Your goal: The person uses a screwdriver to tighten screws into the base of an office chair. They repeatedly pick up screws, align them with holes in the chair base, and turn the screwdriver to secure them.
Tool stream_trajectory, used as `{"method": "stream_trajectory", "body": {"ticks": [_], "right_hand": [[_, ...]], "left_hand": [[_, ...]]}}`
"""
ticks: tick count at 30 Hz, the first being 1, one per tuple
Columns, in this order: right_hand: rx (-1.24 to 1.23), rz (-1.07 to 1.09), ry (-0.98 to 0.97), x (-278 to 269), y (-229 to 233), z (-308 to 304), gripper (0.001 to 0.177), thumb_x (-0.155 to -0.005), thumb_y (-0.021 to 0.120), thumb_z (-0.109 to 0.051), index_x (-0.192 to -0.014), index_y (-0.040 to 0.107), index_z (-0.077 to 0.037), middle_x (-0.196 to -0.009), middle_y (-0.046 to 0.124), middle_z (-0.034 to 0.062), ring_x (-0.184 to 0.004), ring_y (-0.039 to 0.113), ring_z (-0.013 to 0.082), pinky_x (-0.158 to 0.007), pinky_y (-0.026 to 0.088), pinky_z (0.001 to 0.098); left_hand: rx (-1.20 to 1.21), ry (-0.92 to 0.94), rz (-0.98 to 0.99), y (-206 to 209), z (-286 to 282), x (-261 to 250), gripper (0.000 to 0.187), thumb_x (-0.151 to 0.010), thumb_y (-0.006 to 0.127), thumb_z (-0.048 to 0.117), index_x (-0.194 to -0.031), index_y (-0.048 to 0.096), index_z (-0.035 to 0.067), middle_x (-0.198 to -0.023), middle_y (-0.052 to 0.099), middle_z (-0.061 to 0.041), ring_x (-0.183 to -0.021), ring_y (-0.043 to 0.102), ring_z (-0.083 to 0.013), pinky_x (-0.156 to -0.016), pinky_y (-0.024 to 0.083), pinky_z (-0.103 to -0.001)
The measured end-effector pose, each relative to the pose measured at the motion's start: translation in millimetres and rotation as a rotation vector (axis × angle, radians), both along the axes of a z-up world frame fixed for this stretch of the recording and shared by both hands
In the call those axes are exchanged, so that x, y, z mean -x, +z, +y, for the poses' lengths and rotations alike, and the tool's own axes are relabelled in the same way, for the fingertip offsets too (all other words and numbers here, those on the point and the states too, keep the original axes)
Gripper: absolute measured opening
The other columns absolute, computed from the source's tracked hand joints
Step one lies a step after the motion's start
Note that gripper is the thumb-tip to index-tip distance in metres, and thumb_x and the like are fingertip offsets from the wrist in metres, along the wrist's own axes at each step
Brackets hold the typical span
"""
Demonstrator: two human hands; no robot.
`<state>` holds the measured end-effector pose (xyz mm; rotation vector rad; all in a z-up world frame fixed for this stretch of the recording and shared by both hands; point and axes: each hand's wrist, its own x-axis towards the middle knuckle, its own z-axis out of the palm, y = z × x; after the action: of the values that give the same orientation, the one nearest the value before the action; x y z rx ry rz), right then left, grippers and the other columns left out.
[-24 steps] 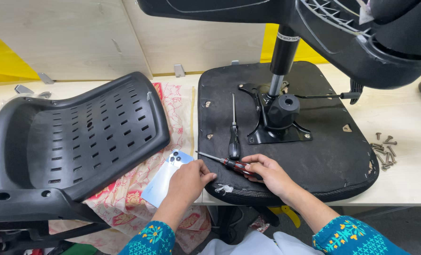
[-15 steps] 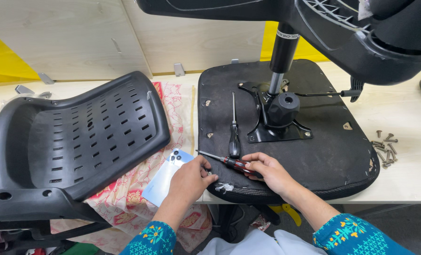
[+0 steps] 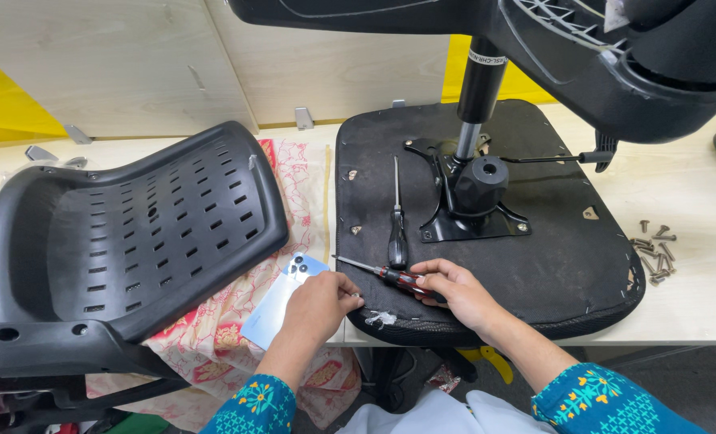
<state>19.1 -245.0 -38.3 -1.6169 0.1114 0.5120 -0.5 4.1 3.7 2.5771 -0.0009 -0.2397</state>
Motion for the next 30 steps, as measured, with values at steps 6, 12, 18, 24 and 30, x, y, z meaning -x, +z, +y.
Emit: {"method": "stream_trajectory", "body": {"ticks": [6, 12, 18, 24, 30], "right_hand": [[-0.009, -0.017, 0.004, 0, -1, -1, 0.035, -0.094, 0.058, -0.025, -0.124, 0.068, -0.010, -0.107, 0.074, 0.0030, -0.101, 0.068, 0.0127, -0.096, 0.053, 0.0310], [-0.048, -0.019, -0.010, 0, -4, -1, 0.034, -0.095, 0.058, -0.024, -0.124, 0.068, -0.010, -0.107, 0.074, 0.0029, -0.100, 0.068, 0.0123, -0.094, 0.053, 0.0306], [-0.071, -0.010, -0.023, 0, -6, -1, 0.032, -0.095, 0.059, -0.023, -0.122, 0.069, -0.009, -0.106, 0.074, 0.0023, -0.099, 0.068, 0.0115, -0.094, 0.053, 0.0303], [-0.084, -0.015, -0.021, -1, -10, -2, 0.031, -0.096, 0.059, -0.023, -0.122, 0.069, -0.009, -0.102, 0.072, 0.0032, -0.099, 0.069, 0.0121, -0.093, 0.053, 0.0300], [-0.089, -0.019, -0.021, -2, -11, -2, 0.031, -0.096, 0.059, -0.022, -0.122, 0.069, -0.008, -0.105, 0.073, 0.0029, -0.098, 0.068, 0.0120, -0.092, 0.053, 0.0298]], "left_hand": [[-0.061, 0.067, -0.017, 0, -6, 0, 0.036, -0.080, 0.080, 0.045, -0.078, 0.072, 0.010, -0.078, 0.077, -0.008, -0.082, 0.074, -0.0276, -0.076, 0.056, -0.043], [-0.095, 0.086, -0.009, -12, -11, 1, 0.046, -0.092, 0.062, 0.049, -0.076, 0.073, 0.007, -0.077, 0.073, -0.016, -0.082, 0.071, -0.0375, -0.078, 0.055, -0.049], [-0.133, 0.133, 0.038, -22, -12, -8, 0.046, -0.093, 0.055, 0.047, -0.087, 0.081, 0.010, -0.088, 0.073, -0.024, -0.089, 0.071, -0.0431, -0.086, 0.056, -0.050], [-0.148, 0.146, 0.096, -15, -13, -16, 0.049, -0.092, 0.056, 0.050, -0.084, 0.081, 0.009, -0.089, 0.075, -0.022, -0.091, 0.072, -0.0415, -0.086, 0.056, -0.049], [-0.124, 0.152, 0.128, 5, -10, -16, 0.055, -0.088, 0.068, 0.063, -0.092, 0.076, 0.008, -0.084, 0.077, -0.014, -0.090, 0.074, -0.0321, -0.084, 0.056, -0.044]]}}
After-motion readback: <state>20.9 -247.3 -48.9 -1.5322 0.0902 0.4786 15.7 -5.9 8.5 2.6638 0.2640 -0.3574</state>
